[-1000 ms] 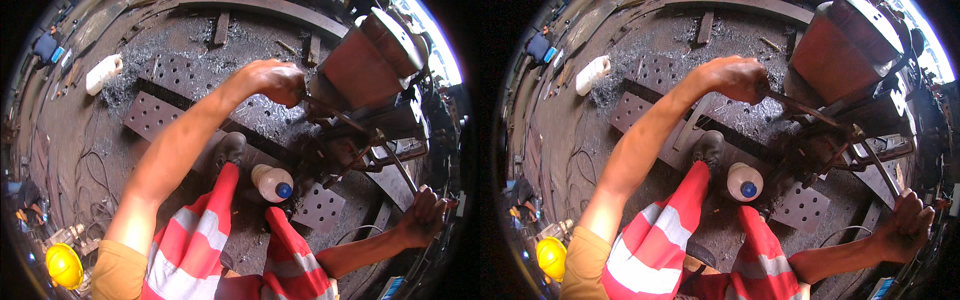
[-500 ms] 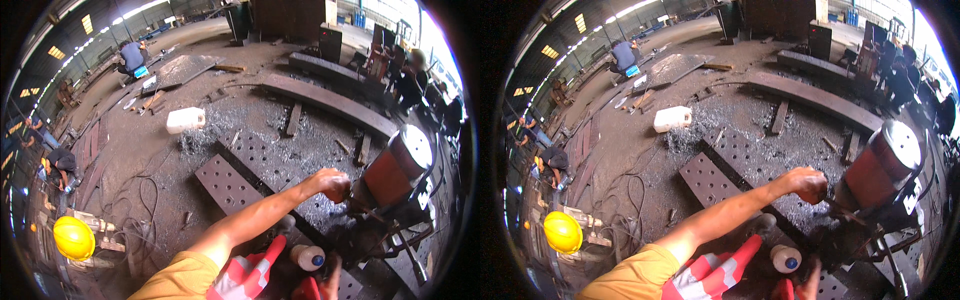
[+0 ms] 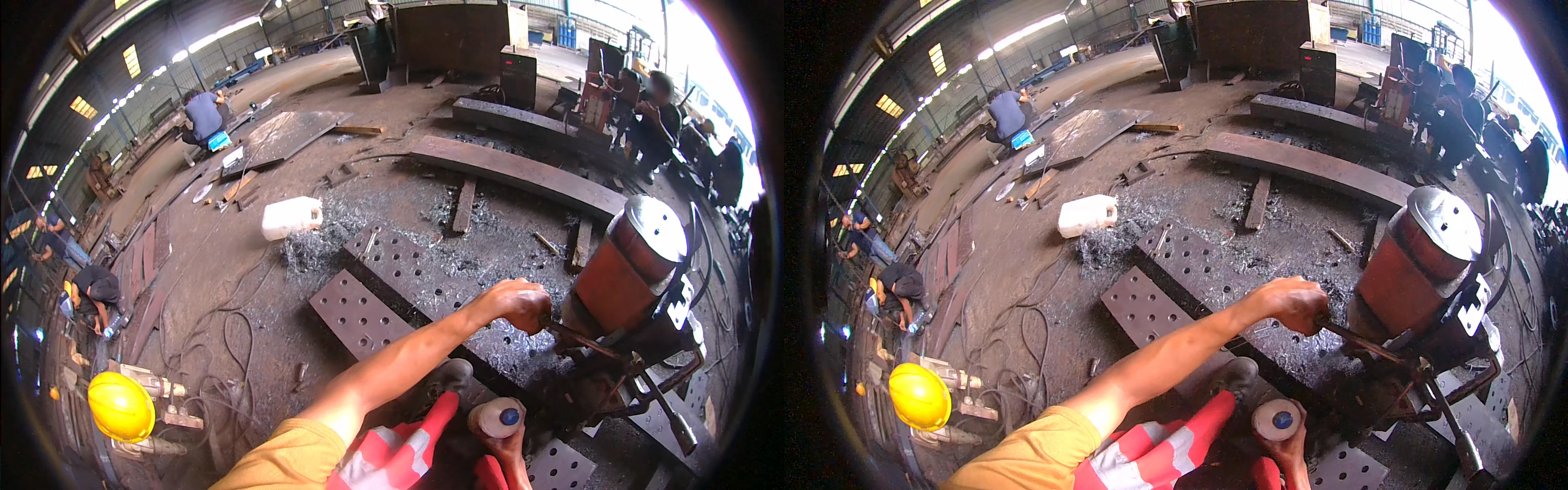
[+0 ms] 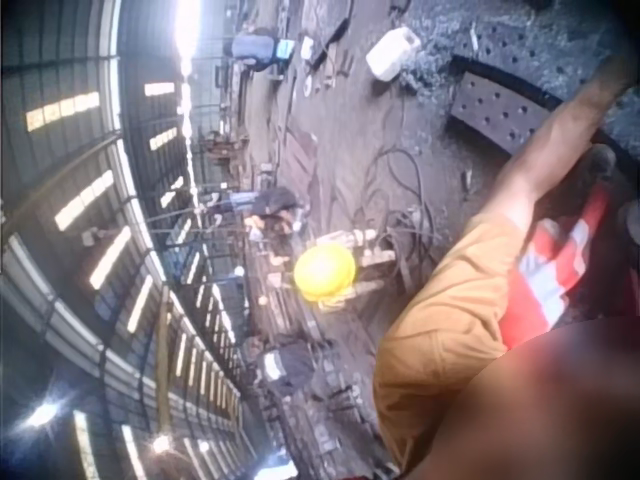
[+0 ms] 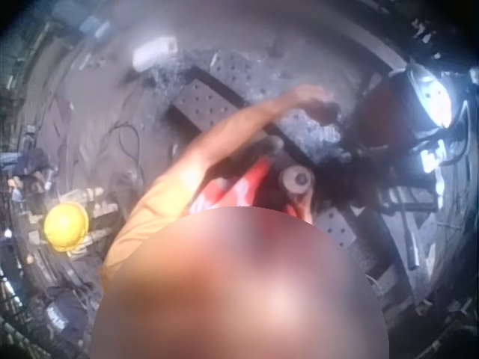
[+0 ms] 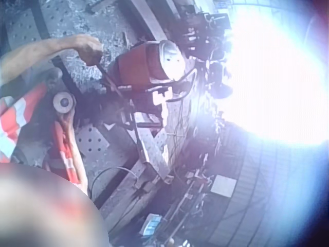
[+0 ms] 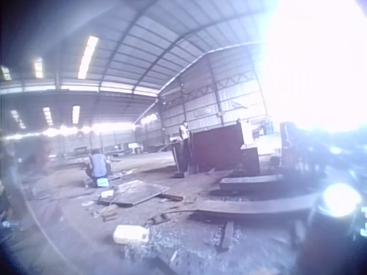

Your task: The person operates a drill press on a perforated metal plate, repeatedly positioning the drill, lowering the handle to drill holes, and applying liquid from a plastic bottle to the work area. The person adjusts the plate and clears metal shavings between cycles.

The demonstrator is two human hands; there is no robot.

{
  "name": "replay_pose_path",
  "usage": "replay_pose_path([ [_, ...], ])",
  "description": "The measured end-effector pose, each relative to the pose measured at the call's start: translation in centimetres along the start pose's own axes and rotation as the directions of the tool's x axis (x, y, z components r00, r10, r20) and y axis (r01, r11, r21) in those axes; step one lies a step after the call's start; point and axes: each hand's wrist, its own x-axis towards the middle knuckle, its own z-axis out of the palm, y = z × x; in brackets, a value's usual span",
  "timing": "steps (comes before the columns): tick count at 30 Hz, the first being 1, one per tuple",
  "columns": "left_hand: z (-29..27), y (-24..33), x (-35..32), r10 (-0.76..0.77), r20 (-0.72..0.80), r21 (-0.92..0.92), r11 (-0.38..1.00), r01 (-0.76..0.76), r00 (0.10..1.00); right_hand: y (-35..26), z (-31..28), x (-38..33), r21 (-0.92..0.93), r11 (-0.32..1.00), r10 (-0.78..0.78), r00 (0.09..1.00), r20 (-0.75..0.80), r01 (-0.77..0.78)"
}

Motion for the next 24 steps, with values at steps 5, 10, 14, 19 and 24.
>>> replay_pose_path([
  [5,-0.5,-0.1,-0.4,-0.014,0.050,0.040,0.999,0.012,0.999,2.0,0.5,-1.1,0.298,0.924,0.290,0.946,-0.142,-0.239],
  [10,-0.9,0.9,1.0,-0.053,0.071,0.030,0.998,0.051,0.996,5.7,-1.4,-3.4,0.189,0.784,0.619,0.767,-0.168,-0.592],
  [14,0.5,-0.8,0.8,-0.091,0.094,-0.016,0.996,0.093,0.991,4.7,0.0,-2.3,0.463,0.674,0.670,0.741,-0.054,-0.576],
  [19,0.2,0.2,1.3,-0.036,0.058,-0.026,0.999,0.038,0.998,5.7,0.3,-1.2,0.638,0.456,0.827,0.561,-0.045,-0.620],
  [24,0.5,0.0,1.1,-0.042,0.037,-0.041,0.998,0.043,0.998,4.0,-0.1,-0.9,0.752,0.325,0.831,0.553,0.063,-0.574],
])
